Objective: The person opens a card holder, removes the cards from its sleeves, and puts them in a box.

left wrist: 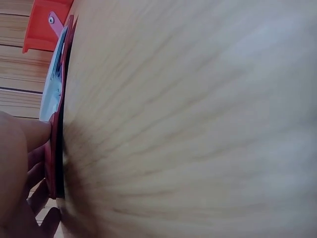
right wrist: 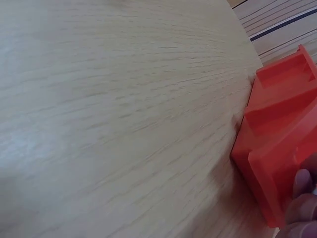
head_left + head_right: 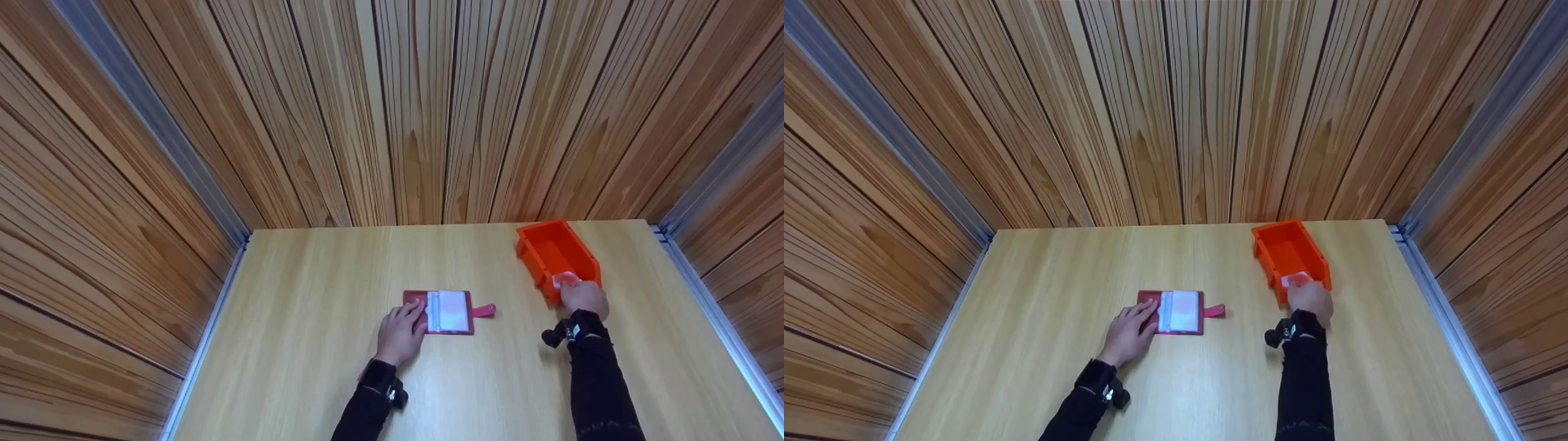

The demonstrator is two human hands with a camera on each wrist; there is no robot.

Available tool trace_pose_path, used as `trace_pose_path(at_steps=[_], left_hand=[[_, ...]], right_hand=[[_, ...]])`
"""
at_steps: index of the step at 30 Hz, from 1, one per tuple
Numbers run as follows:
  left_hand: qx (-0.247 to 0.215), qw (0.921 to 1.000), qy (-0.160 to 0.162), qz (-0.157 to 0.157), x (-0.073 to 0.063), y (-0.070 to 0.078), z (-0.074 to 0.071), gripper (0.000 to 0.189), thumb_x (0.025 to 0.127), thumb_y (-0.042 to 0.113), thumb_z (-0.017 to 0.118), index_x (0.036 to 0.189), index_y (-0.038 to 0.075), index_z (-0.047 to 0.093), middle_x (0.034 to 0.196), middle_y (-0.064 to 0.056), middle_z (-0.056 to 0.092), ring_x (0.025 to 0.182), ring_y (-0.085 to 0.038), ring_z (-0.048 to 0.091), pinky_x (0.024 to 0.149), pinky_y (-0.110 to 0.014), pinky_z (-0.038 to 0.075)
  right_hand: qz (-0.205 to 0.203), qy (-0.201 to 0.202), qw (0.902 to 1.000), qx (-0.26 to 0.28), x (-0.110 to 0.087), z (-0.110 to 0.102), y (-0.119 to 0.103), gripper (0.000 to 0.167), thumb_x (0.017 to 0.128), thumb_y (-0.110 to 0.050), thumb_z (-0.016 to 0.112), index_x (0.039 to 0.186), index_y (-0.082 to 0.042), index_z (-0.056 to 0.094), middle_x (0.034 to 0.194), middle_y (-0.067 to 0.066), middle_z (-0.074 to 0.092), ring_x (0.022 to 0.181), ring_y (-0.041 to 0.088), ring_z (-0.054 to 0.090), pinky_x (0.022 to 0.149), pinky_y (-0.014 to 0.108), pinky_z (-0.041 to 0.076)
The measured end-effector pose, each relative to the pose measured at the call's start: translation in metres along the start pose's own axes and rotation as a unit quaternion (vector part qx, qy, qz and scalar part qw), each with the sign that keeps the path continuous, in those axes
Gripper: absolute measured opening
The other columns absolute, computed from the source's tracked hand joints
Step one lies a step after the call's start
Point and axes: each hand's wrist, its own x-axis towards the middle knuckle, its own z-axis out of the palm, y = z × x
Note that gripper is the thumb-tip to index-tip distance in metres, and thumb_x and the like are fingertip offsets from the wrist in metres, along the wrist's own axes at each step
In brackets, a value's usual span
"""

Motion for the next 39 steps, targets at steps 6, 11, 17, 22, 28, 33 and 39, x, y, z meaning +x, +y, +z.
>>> trace_pose_path(at_steps=[6, 11, 17, 22, 28, 33, 39], left_hand=[[0.003, 1.0, -0.007, -0.001, -0.001, 0.0, -0.001, 0.049, 0.103, 0.029, 0.061, 0.151, 0.017, 0.056, 0.155, 0.001, 0.055, 0.136, -0.027, 0.053, 0.111, -0.047, 0.043], [-0.004, 1.0, -0.004, 0.002, 0.0, 0.001, 0.001, 0.049, 0.104, 0.029, 0.061, 0.15, 0.017, 0.056, 0.155, 0.001, 0.055, 0.137, -0.028, 0.053, 0.111, -0.047, 0.043], [-0.002, 1.0, -0.002, 0.003, -0.004, 0.001, 0.002, 0.048, 0.103, 0.029, 0.061, 0.149, 0.017, 0.057, 0.154, 0.0, 0.056, 0.134, -0.028, 0.054, 0.108, -0.048, 0.045], [-0.002, 0.9998, 0.011, 0.013, -0.004, -0.001, 0.001, 0.047, 0.101, 0.026, 0.063, 0.147, 0.015, 0.059, 0.151, -0.003, 0.059, 0.132, -0.03, 0.056, 0.105, -0.049, 0.046], [-0.012, 0.9999, 0.002, 0.01, 0.0, -0.002, 0.0, 0.048, 0.102, 0.027, 0.062, 0.148, 0.014, 0.058, 0.153, -0.004, 0.057, 0.134, -0.031, 0.054, 0.107, -0.05, 0.044], [-0.009, 0.9999, -0.003, 0.006, 0.0, 0.0, 0.0, 0.048, 0.102, 0.026, 0.062, 0.148, 0.014, 0.058, 0.153, -0.004, 0.057, 0.134, -0.031, 0.054, 0.108, -0.05, 0.044], [-0.007, 0.9999, -0.009, -0.003, -0.002, 0.003, -0.001, 0.049, 0.103, 0.027, 0.061, 0.15, 0.015, 0.056, 0.155, -0.004, 0.055, 0.136, -0.031, 0.053, 0.11, -0.051, 0.043]], right_hand=[[0.05, -0.028, 0.9973, 0.046, -0.005, -0.002, -0.005, 0.053, 0.106, -0.044, 0.052, 0.121, 0.006, 0.064, 0.097, 0.018, 0.063, 0.098, 0.037, 0.056, 0.084, 0.041, 0.042], [0.052, -0.018, 0.9972, 0.051, -0.004, -0.002, -0.004, 0.055, 0.105, -0.049, 0.052, 0.117, 0.003, 0.066, 0.085, 0.012, 0.062, 0.093, 0.034, 0.056, 0.08, 0.039, 0.041], [-0.032, 0.019, 0.9993, 0.006, -0.006, 0.0, 0.01, 0.049, 0.106, -0.042, 0.051, 0.091, 0.001, 0.069, 0.065, 0.006, 0.055, 0.076, 0.031, 0.055, 0.071, 0.038, 0.037], [-0.106, 0.092, 0.9901, 0.008, -0.012, -0.001, 0.007, 0.051, 0.107, -0.038, 0.049, 0.07, -0.005, 0.061, 0.058, 0.003, 0.05, 0.065, 0.028, 0.052, 0.063, 0.036, 0.034], [-0.223, 0.116, 0.968, 0.006, -0.027, -0.001, -0.029, 0.053, 0.108, -0.04, 0.048, 0.068, -0.008, 0.06, 0.059, 0.003, 0.05, 0.062, 0.027, 0.052, 0.062, 0.034, 0.035], [-0.311, 0.049, 0.9492, -0.009, -0.05, 0.023, -0.055, 0.034, 0.106, -0.035, 0.058, 0.095, -0.007, 0.074, 0.077, 0.007, 0.065, 0.072, 0.026, 0.057, 0.068, 0.034, 0.045], [-0.358, -0.098, 0.9222, -0.108, -0.079, 0.063, -0.069, 0.023, 0.097, -0.03, 0.074, 0.115, -0.015, 0.074, 0.083, 0.001, 0.066, 0.078, 0.022, 0.058, 0.072, 0.034, 0.048]])
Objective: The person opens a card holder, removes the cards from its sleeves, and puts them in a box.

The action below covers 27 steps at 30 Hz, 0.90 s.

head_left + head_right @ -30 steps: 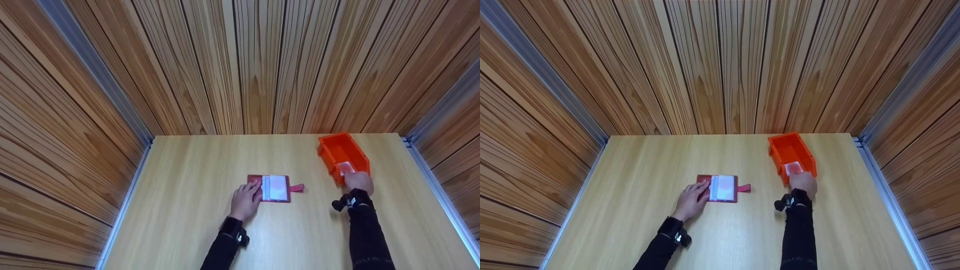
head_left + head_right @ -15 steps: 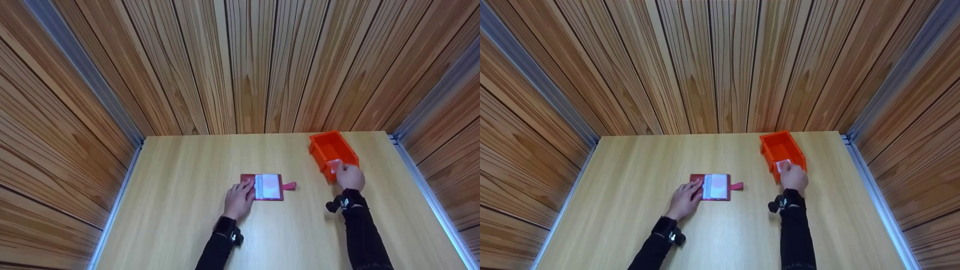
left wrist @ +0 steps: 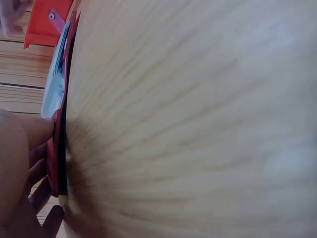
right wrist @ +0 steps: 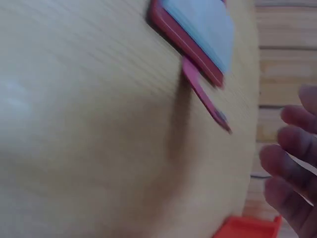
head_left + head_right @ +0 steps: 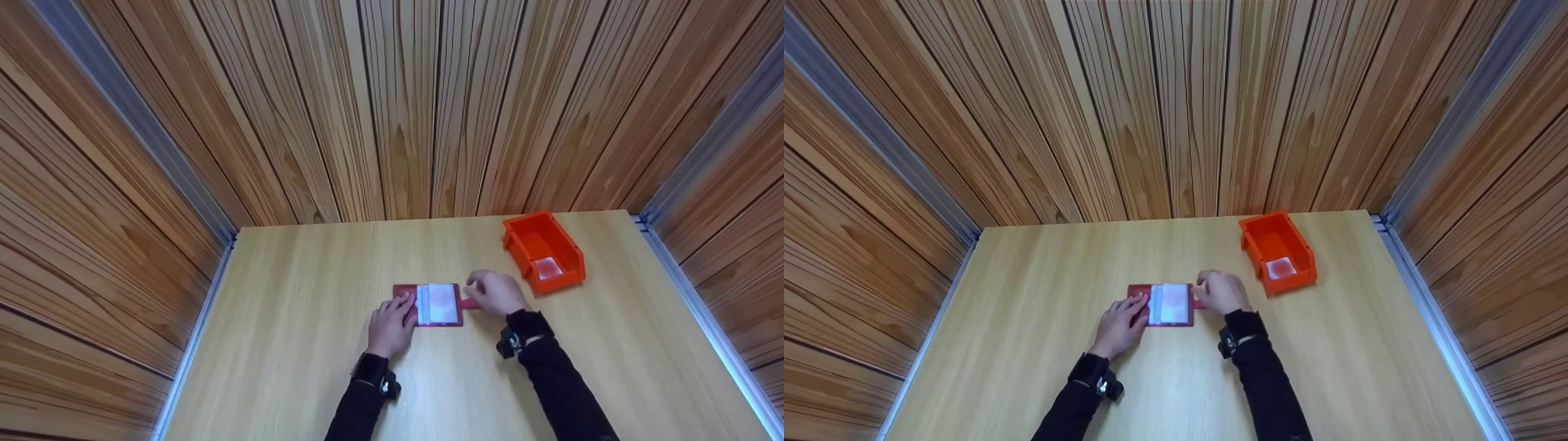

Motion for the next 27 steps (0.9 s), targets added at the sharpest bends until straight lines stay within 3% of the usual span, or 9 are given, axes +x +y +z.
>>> trace_pose_path(at_steps=[5, 9, 12, 16, 20, 22, 27], left_hand=[[0.014, 0.9999, 0.001, -0.005, 0.002, 0.0, -0.001, 0.049, 0.104, 0.029, 0.06, 0.151, 0.016, 0.055, 0.155, -0.002, 0.055, 0.136, -0.031, 0.052, 0.111, -0.05, 0.043], [0.018, 0.9998, -0.001, -0.003, 0.002, 0.0, 0.001, 0.049, 0.104, 0.029, 0.06, 0.151, 0.017, 0.056, 0.155, -0.002, 0.055, 0.136, -0.03, 0.053, 0.109, -0.049, 0.044], [0.017, 0.9998, 0.002, 0.003, 0.0, 0.0, 0.003, 0.049, 0.103, 0.027, 0.061, 0.15, 0.016, 0.056, 0.154, -0.003, 0.056, 0.135, -0.031, 0.053, 0.108, -0.05, 0.045], [0.011, 0.9999, -0.005, 0.005, -0.002, 0.0, 0.004, 0.049, 0.103, 0.027, 0.06, 0.151, 0.016, 0.056, 0.155, -0.004, 0.055, 0.136, -0.031, 0.053, 0.108, -0.05, 0.044], [0.019, 0.9998, -0.002, 0.007, 0.0, -0.002, 0.002, 0.048, 0.104, 0.028, 0.06, 0.15, 0.017, 0.056, 0.155, -0.003, 0.056, 0.135, -0.03, 0.054, 0.108, -0.049, 0.045], [0.019, 0.9998, 0.002, 0.009, 0.0, -0.002, 0.001, 0.048, 0.103, 0.028, 0.06, 0.149, 0.016, 0.057, 0.154, -0.003, 0.056, 0.135, -0.03, 0.054, 0.107, -0.049, 0.045], [0.016, 0.9998, 0.003, 0.014, 0.0, -0.001, 0.001, 0.047, 0.103, 0.027, 0.06, 0.149, 0.015, 0.058, 0.153, -0.004, 0.057, 0.135, -0.031, 0.054, 0.106, -0.05, 0.046]], right_hand=[[-0.027, -0.034, 0.9988, -0.025, 0.002, 0.03, -0.007, 0.049, 0.093, -0.036, 0.079, 0.135, -0.014, 0.068, 0.089, 0.002, 0.064, 0.082, 0.022, 0.057, 0.073, 0.036, 0.047], [-0.039, -0.035, 0.9977, -0.043, -0.001, 0.046, -0.002, 0.067, 0.093, -0.04, 0.078, 0.151, -0.015, 0.055, 0.123, 0.01, 0.072, 0.108, 0.027, 0.067, 0.097, 0.046, 0.055], [-0.046, -0.036, 0.9966, -0.058, -0.003, 0.054, 0.004, 0.074, 0.093, -0.044, 0.077, 0.156, -0.017, 0.049, 0.132, 0.015, 0.07, 0.116, 0.028, 0.067, 0.105, 0.05, 0.052], [-0.046, -0.041, 0.9958, -0.068, -0.004, 0.059, 0.008, 0.076, 0.092, -0.047, 0.077, 0.155, -0.016, 0.049, 0.105, 0.009, 0.071, 0.091, 0.021, 0.062, 0.09, 0.043, 0.054], [-0.04, -0.037, 0.9966, -0.062, -0.001, 0.062, 0.007, 0.075, 0.09, -0.047, 0.079, 0.154, -0.019, 0.051, 0.084, 0.002, 0.057, 0.078, 0.019, 0.049, 0.075, 0.034, 0.041], [-0.043, -0.031, 0.997, -0.057, 0.0, 0.063, 0.007, 0.074, 0.089, -0.046, 0.08, 0.153, -0.02, 0.053, 0.082, 0.001, 0.055, 0.077, 0.018, 0.047, 0.073, 0.034, 0.038], [-0.053, -0.011, 0.9982, -0.025, 0.001, 0.065, 0.009, 0.062, 0.087, -0.038, 0.083, 0.143, -0.018, 0.064, 0.095, 0.001, 0.071, 0.085, 0.018, 0.057, 0.081, 0.037, 0.048]])
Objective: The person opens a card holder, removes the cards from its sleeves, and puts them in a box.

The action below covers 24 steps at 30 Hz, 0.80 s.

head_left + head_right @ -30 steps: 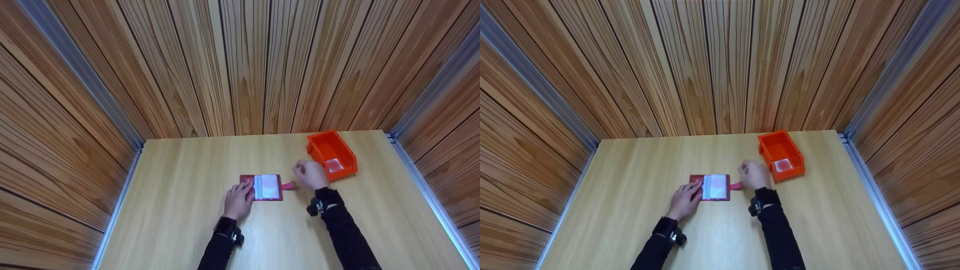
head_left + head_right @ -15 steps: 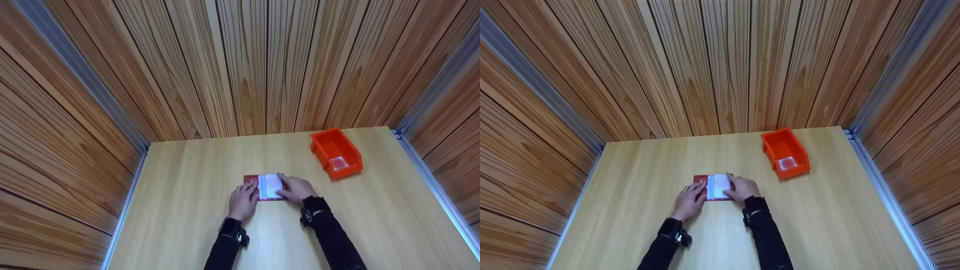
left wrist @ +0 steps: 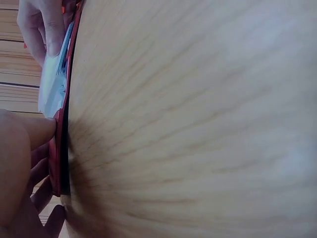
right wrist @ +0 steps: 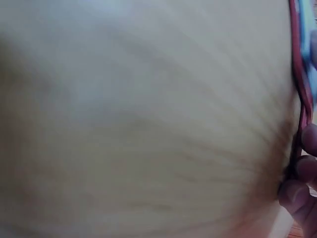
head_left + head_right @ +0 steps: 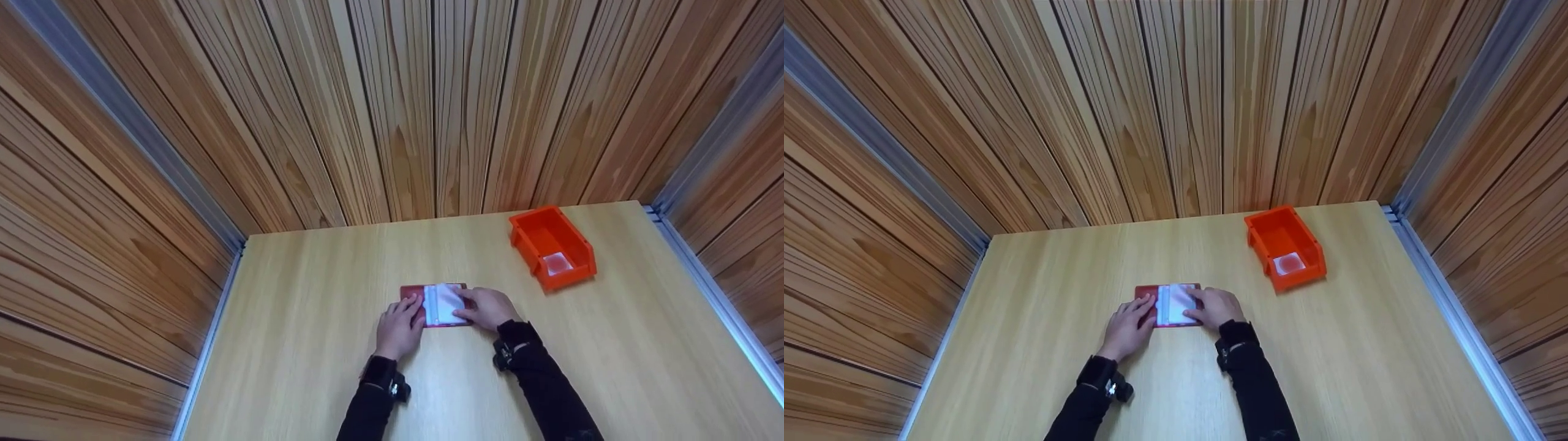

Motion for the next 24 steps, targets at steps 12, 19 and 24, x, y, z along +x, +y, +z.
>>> trace_pose_path(at_steps=[12, 19, 24], left_hand=[[0.0, 1.0, -0.009, -0.004, 0.003, -0.003, -0.002, 0.049, 0.104, 0.03, 0.06, 0.15, 0.017, 0.056, 0.155, -0.003, 0.056, 0.135, -0.029, 0.053, 0.108, -0.048, 0.045], [-0.027, 0.9996, 0.004, 0.0, 0.001, -0.004, -0.002, 0.049, 0.101, 0.027, 0.063, 0.148, 0.015, 0.058, 0.152, -0.005, 0.058, 0.132, -0.031, 0.055, 0.106, -0.05, 0.045], [-0.026, 0.9995, -0.015, -0.01, 0.001, -0.004, -0.002, 0.05, 0.103, 0.027, 0.061, 0.151, 0.015, 0.055, 0.155, -0.004, 0.055, 0.136, -0.03, 0.053, 0.109, -0.05, 0.044]], right_hand=[[0.047, 0.055, 0.9889, 0.13, 0.002, -0.008, -0.015, 0.014, 0.091, -0.012, 0.078, 0.078, -0.01, 0.073, 0.072, -0.003, 0.054, 0.071, 0.015, 0.05, 0.065, 0.027, 0.036], [0.053, 0.046, 0.9843, 0.162, 0.001, -0.001, -0.01, 0.017, 0.096, -0.009, 0.072, 0.08, -0.006, 0.071, 0.069, -0.003, 0.051, 0.068, 0.015, 0.05, 0.062, 0.026, 0.037], [0.056, 0.058, 0.984, 0.159, 0.001, 0.0, -0.012, 0.016, 0.095, -0.009, 0.073, 0.079, -0.005, 0.072, 0.069, -0.003, 0.054, 0.069, 0.015, 0.051, 0.064, 0.026, 0.038]])
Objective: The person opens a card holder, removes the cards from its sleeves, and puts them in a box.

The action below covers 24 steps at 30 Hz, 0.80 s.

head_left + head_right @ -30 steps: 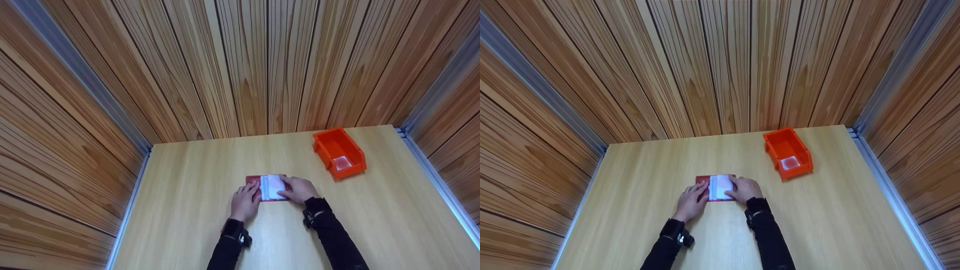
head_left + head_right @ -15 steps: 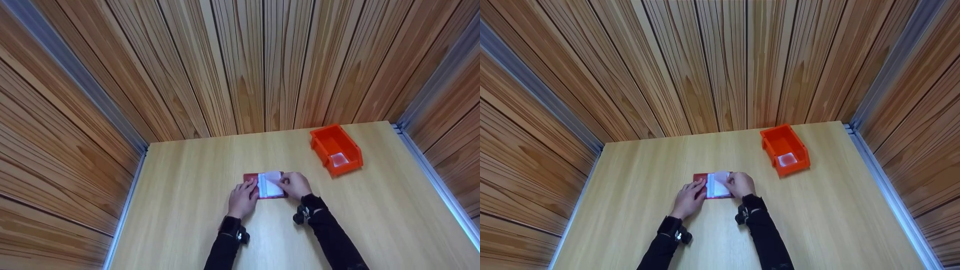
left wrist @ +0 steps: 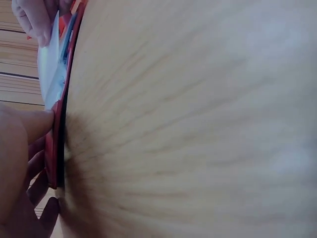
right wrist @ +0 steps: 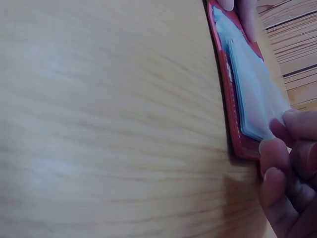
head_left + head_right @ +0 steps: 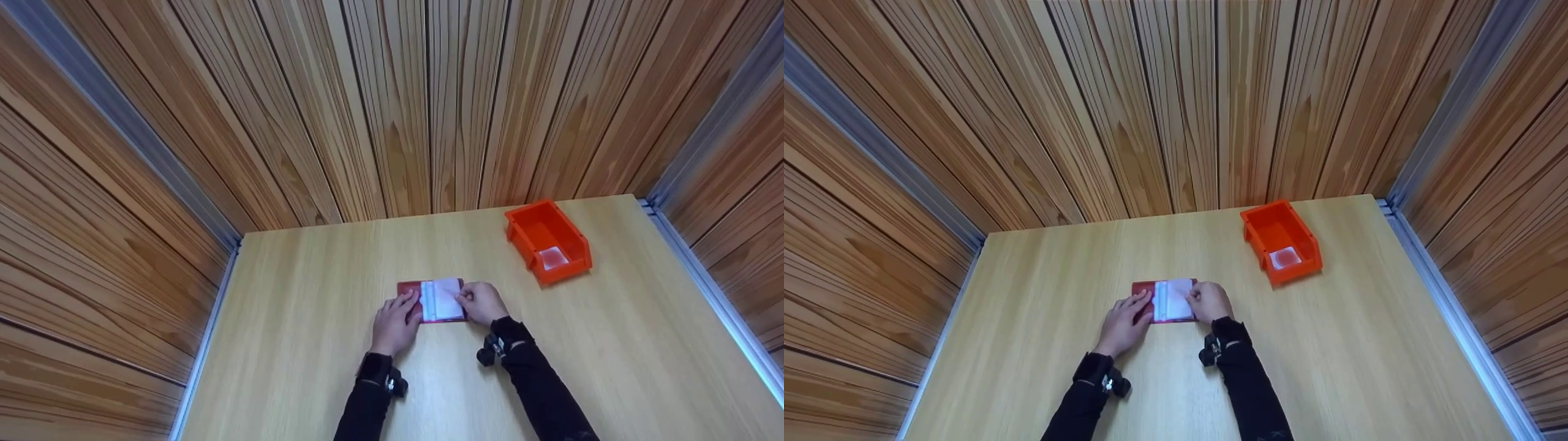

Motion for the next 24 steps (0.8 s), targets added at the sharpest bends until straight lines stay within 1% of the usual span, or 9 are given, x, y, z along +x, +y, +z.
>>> trace_pose_path(at_steps=[4, 7, 10, 12, 14, 16, 19, 22, 24], left_hand=[[-0.018, 0.9996, -0.018, -0.01, 0.003, -0.001, 0.0, 0.051, 0.106, 0.031, 0.056, 0.155, 0.016, 0.05, 0.159, -0.004, 0.05, 0.142, -0.03, 0.048, 0.115, -0.051, 0.04], [-0.062, 0.9977, -0.023, -0.016, 0.002, -0.005, 0.0, 0.053, 0.109, 0.034, 0.05, 0.158, 0.015, 0.043, 0.163, -0.006, 0.045, 0.148, -0.032, 0.043, 0.12, -0.053, 0.035], [-0.116, 0.9927, -0.018, -0.027, -0.002, -0.011, 0.0, 0.056, 0.112, 0.035, 0.043, 0.162, 0.012, 0.034, 0.167, -0.01, 0.037, 0.153, -0.033, 0.036, 0.123, -0.054, 0.031], [-0.146, 0.9886, -0.009, -0.036, -0.005, -0.013, -0.001, 0.058, 0.113, 0.036, 0.039, 0.165, 0.013, 0.027, 0.17, -0.009, 0.03, 0.156, -0.032, 0.031, 0.125, -0.053, 0.029], [-0.159, 0.9867, 0.006, -0.034, -0.005, -0.015, -0.001, 0.06, 0.113, 0.038, 0.036, 0.166, 0.014, 0.023, 0.172, -0.01, 0.026, 0.155, -0.033, 0.031, 0.124, -0.053, 0.031], [-0.156, 0.9872, 0.019, -0.026, -0.003, -0.015, -0.002, 0.06, 0.113, 0.039, 0.035, 0.166, 0.015, 0.022, 0.173, -0.008, 0.023, 0.154, -0.032, 0.034, 0.12, -0.052, 0.036], [-0.133, 0.9905, 0.034, -0.006, -0.001, -0.014, -0.001, 0.058, 0.113, 0.037, 0.035, 0.166, 0.014, 0.024, 0.172, -0.009, 0.024, 0.149, -0.033, 0.042, 0.111, -0.051, 0.046], [-0.105, 0.9937, 0.035, 0.016, 0.0, -0.012, -0.001, 0.057, 0.112, 0.03, 0.04, 0.164, 0.012, 0.028, 0.171, -0.01, 0.028, 0.148, -0.033, 0.043, 0.11, -0.05, 0.046], [-0.078, 0.9958, 0.034, 0.035, 0.0, -0.012, 0.001, 0.055, 0.111, 0.025, 0.044, 0.162, 0.009, 0.033, 0.168, -0.012, 0.033, 0.147, -0.033, 0.044, 0.114, -0.049, 0.043]], right_hand=[[0.009, 0.009, 0.9997, 0.021, -0.001, -0.001, -0.006, 0.015, 0.095, -0.009, 0.073, 0.081, -0.004, 0.071, 0.069, -0.002, 0.054, 0.065, 0.014, 0.051, 0.06, 0.025, 0.039], [0.023, 0.001, 0.9978, 0.063, -0.004, 0.001, -0.012, 0.011, 0.096, -0.01, 0.074, 0.087, -0.005, 0.072, 0.071, -0.001, 0.058, 0.06, 0.014, 0.055, 0.054, 0.024, 0.043], [0.03, -0.028, 0.9942, 0.099, -0.009, 0.007, -0.018, 0.01, 0.097, -0.016, 0.074, 0.098, -0.006, 0.075, 0.075, 0.001, 0.064, 0.055, 0.016, 0.061, 0.05, 0.024, 0.048], [0.027, -0.042, 0.9922, 0.114, -0.012, 0.013, -0.023, 0.017, 0.098, -0.021, 0.073, 0.108, -0.008, 0.076, 0.08, 0.002, 0.066, 0.057, 0.016, 0.062, 0.051, 0.025, 0.048], [0.017, -0.048, 0.9915, 0.12, -0.014, 0.019, -0.029, 0.024, 0.099, -0.025, 0.072, 0.116, -0.009, 0.076, 0.083, 0.002, 0.066, 0.059, 0.015, 0.061, 0.052, 0.024, 0.048], [-0.002, -0.049, 0.9935, 0.102, -0.016, 0.025, -0.033, 0.028, 0.099, -0.028, 0.071, 0.121, -0.011, 0.075, 0.085, 0.001, 0.066, 0.061, 0.013, 0.059, 0.056, 0.025, 0.048], [-0.043, -0.054, 0.997, 0.035, -0.018, 0.034, -0.038, 0.03, 0.1, -0.029, 0.07, 0.124, -0.011, 0.075, 0.089, 0.002, 0.071, 0.069, 0.014, 0.064, 0.066, 0.03, 0.053], [-0.082, -0.058, 0.9936, -0.051, -0.021, 0.04, -0.04, 0.03, 0.099, -0.026, 0.071, 0.124, -0.01, 0.076, 0.099, 0.008, 0.077, 0.084, 0.023, 0.072, 0.08, 0.04, 0.057], [-0.096, -0.057, 0.99, -0.086, -0.023, 0.043, -0.04, 0.029, 0.097, -0.022, 0.072, 0.123, -0.01, 0.077, 0.108, 0.009, 0.078, 0.098, 0.027, 0.073, 0.089, 0.046, 0.057]])
